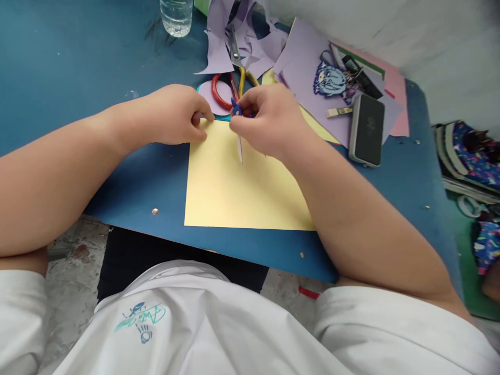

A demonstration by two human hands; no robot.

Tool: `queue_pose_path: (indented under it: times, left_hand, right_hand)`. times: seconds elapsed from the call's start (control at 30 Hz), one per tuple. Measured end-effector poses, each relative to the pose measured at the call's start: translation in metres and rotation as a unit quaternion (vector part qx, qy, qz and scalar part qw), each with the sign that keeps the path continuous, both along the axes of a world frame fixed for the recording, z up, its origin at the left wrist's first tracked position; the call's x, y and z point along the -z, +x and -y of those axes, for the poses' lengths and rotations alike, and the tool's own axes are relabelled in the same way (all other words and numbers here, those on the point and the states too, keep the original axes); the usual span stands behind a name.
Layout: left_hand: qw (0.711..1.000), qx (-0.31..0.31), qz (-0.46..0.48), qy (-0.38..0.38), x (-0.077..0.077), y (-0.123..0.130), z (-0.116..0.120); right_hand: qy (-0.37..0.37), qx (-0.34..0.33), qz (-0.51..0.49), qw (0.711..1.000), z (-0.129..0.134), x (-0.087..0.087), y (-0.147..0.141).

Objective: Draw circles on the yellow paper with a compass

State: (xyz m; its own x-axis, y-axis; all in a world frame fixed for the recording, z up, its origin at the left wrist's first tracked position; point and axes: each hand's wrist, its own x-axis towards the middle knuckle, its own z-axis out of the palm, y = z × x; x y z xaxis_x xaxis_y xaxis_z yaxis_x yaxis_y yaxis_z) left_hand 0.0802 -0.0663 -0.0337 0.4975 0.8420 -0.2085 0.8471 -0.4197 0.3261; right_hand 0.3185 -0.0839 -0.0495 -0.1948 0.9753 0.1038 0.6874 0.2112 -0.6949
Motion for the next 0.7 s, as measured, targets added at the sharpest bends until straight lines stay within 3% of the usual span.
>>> queue_pose_path:
  times: [0.1, 0.17, 0.27, 0.4, 0.5, 0.7]
  left_hand:
    - [1.000, 0.000, -0.002, 0.008, 0.002, -0.001, -0.001]
    - [1.000, 0.003, -0.004, 0.006, 0.004, -0.003, -0.004]
    - [1.000, 0.014, 0.009, -0.006, 0.008, -0.007, -0.009]
    - [1.000, 0.022, 0.020, 0.000, 0.010, -0.008, -0.011]
    - [1.000, 0.021, 0.007, -0.006, 0.008, -0.006, -0.010]
    - [1.000, 0.024, -0.003, -0.013, 0.007, -0.003, -0.008]
  right_hand:
    - [0.025, -0.067, -0.117, 0.991, -0.009, -0.006, 0.014]
    - [0.114, -0.099, -0.150, 0.977, -0.015, -0.009, 0.021]
    - [0.249, -0.100, -0.094, 0.959, -0.015, -0.015, 0.024]
    - [0.315, -0.117, -0.059, 0.940, -0.008, -0.022, 0.023]
    - [0.339, -0.161, -0.036, 0.926, -0.005, -0.024, 0.023]
    - [0.280, -0.213, -0.006, 0.936, -0.008, -0.016, 0.023]
